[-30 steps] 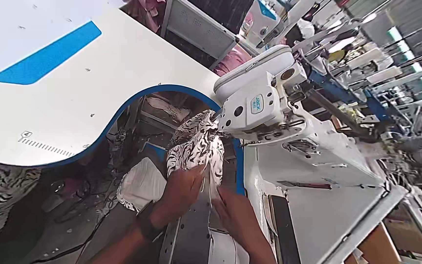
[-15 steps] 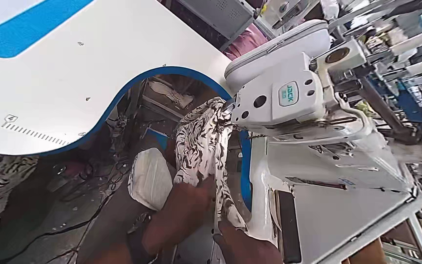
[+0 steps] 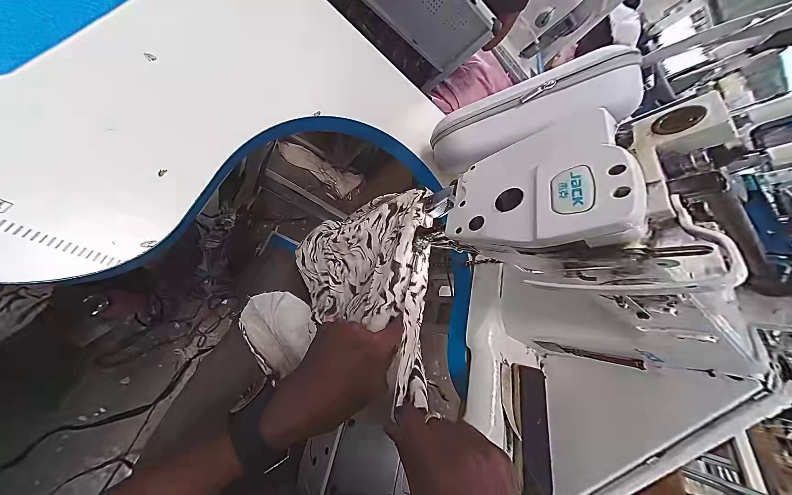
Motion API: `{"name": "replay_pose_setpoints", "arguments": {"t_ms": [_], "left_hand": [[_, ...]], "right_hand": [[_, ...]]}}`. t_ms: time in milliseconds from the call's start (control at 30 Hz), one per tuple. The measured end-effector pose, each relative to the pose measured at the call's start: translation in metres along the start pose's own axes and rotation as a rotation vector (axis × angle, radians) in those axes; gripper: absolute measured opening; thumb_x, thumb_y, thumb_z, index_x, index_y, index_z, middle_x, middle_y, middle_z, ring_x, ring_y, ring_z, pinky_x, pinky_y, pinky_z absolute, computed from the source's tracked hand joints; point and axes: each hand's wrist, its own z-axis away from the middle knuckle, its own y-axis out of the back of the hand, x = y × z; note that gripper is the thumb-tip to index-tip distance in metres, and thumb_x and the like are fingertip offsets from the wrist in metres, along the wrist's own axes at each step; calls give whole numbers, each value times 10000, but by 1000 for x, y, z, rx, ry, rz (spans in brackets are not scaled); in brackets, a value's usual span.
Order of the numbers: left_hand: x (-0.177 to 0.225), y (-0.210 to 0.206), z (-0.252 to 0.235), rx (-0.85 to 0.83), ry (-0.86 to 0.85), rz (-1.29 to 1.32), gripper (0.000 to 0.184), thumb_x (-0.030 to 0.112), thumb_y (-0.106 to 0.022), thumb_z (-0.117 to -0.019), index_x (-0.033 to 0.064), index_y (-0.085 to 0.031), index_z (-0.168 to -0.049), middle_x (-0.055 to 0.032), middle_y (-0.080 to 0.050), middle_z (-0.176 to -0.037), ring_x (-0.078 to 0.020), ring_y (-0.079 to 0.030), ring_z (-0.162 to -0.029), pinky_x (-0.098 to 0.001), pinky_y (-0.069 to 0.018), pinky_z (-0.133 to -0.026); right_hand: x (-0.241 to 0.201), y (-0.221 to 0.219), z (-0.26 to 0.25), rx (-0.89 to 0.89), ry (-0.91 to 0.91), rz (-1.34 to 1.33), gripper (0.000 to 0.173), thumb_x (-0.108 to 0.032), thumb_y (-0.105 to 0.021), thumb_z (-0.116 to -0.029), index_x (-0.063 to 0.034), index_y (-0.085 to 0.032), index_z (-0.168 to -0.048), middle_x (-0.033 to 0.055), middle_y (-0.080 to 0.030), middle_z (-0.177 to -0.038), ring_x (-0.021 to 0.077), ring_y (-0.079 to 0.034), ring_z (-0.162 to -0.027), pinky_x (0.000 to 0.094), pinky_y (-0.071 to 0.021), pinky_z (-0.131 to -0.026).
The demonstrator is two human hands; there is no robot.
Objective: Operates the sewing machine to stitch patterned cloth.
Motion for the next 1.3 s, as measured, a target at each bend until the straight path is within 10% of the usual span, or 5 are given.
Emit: {"name": "replay_pose_setpoints", "arguments": {"t_ms": [600, 767, 933, 1067, 1300], "left_hand": [[-12, 50, -30, 0, 22, -90, 224, 175, -578, -1022, 10, -726, -985, -158, -693, -810, -342, -698, -766, -549, -545, -687], [51, 8, -46, -382, 198, -188, 494, 110, -493, -1054, 0, -415, -1529, -253, -699, -909, -470, -692, -890, -593, -526, -767], [62, -13, -74, -460, 195, -271, 244, -37, -479, -999, -107, -619, -1186, -305, -671, -1059, -480, -663, -1036, -602, -516, -832], [55, -9, -21, -111, 295, -331, 603, 176, -607, -996, -62, -418, -1517, -180, -697, -752, -403, -704, -708, -540, -545, -652], [13, -45, 28, 301, -55, -143, 194, 104, -535, -882, 46, -695, -790, -41, -491, -479, -217, -530, -395, -373, -397, -371]], "right_hand": [[104, -2, -6, 284, -171, 168, 135, -72, -627, -872, 14, -708, -806, 193, -659, -694, 404, -667, -591, 544, -477, -470], [102, -10, -1, 488, -113, 168, 274, -184, -549, -904, -22, -733, -782, 136, -667, -673, 295, -655, -547, 419, -455, -441], [104, -25, 9, 474, -171, -153, 272, -216, -582, -900, -19, -764, -855, 130, -730, -805, 239, -694, -679, 383, -522, -582], [80, -62, 24, 435, -104, -111, 159, -87, -632, -844, 24, -746, -837, 172, -709, -784, 319, -709, -646, 440, -566, -533], [9, -64, 12, 677, -1, -156, 169, -108, -605, -907, -73, -744, -816, 56, -673, -714, 125, -623, -658, 162, -482, -606]]}}
